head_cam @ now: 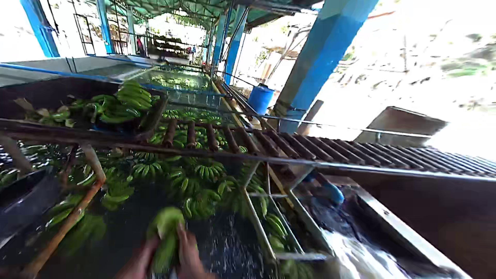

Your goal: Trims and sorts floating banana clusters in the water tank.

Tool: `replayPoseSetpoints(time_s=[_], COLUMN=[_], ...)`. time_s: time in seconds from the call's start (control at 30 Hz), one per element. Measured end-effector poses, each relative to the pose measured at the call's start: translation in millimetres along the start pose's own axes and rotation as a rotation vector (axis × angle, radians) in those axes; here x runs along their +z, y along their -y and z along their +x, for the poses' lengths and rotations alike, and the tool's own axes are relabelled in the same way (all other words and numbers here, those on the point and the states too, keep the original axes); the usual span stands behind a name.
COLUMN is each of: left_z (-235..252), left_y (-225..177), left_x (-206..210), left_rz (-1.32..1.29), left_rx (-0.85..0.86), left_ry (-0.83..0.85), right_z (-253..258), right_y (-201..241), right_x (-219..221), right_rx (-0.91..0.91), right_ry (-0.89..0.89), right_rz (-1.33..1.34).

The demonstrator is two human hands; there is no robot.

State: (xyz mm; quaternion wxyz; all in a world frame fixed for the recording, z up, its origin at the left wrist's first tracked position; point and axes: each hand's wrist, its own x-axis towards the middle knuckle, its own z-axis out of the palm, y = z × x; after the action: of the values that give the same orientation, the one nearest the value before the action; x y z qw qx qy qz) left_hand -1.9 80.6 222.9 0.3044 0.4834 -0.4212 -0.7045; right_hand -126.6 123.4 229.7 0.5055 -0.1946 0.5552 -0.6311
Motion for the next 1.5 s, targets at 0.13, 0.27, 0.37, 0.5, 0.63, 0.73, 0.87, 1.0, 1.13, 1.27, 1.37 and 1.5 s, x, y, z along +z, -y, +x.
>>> replayPoseSetpoints(time_s=[0.13,0.27,0.37,0.5,0.63,0.73,0.87,1.0,1.13,1.27,1.37,1.5], left_z=[58,67,70,91,142,187,242,291,297,257,195,114], left_y=[-243,-328,-268,-69,38,76,123,159,178,180,186,221], left_x=[-42,-82,-77,-75,-44,14,95,135,121,96,88,64], left_rz=[-0.053,-0.032,0.225,0.694,0.944,0.85,0.53,0.296,0.378,0.714,0.912,0.932], left_rx=[0.453,0.736,0.748,0.38,-0.023,-0.128,-0.295,-0.394,-0.213,0.276,0.448,0.6], left_ry=[-0.144,-0.44,-0.387,0.017,0.286,0.361,0.072,-0.157,-0.106,-0.129,-0.113,0.08], right_z=[52,44,26,13,-49,-76,-74,-32,33,99,135,135], right_y=[175,218,132,-34,-101,-118,-142,-148,-140,-128,-138,-180], right_x=[87,76,-21,-194,-283,-301,-294,-270,-252,-227,-213,-205], right_rx=[-0.35,-0.422,-0.301,0.148,0.427,0.466,0.393,0.316,0.26,0.209,0.346,0.474], right_ry=[0.216,0.099,0.114,-0.064,-0.337,-0.45,-0.378,-0.171,-0.095,-0.183,-0.248,-0.322], right_rz=[0.097,0.141,-0.161,-0.391,-0.483,-0.505,-0.575,-0.62,-0.667,-0.376,0.023,0.277])
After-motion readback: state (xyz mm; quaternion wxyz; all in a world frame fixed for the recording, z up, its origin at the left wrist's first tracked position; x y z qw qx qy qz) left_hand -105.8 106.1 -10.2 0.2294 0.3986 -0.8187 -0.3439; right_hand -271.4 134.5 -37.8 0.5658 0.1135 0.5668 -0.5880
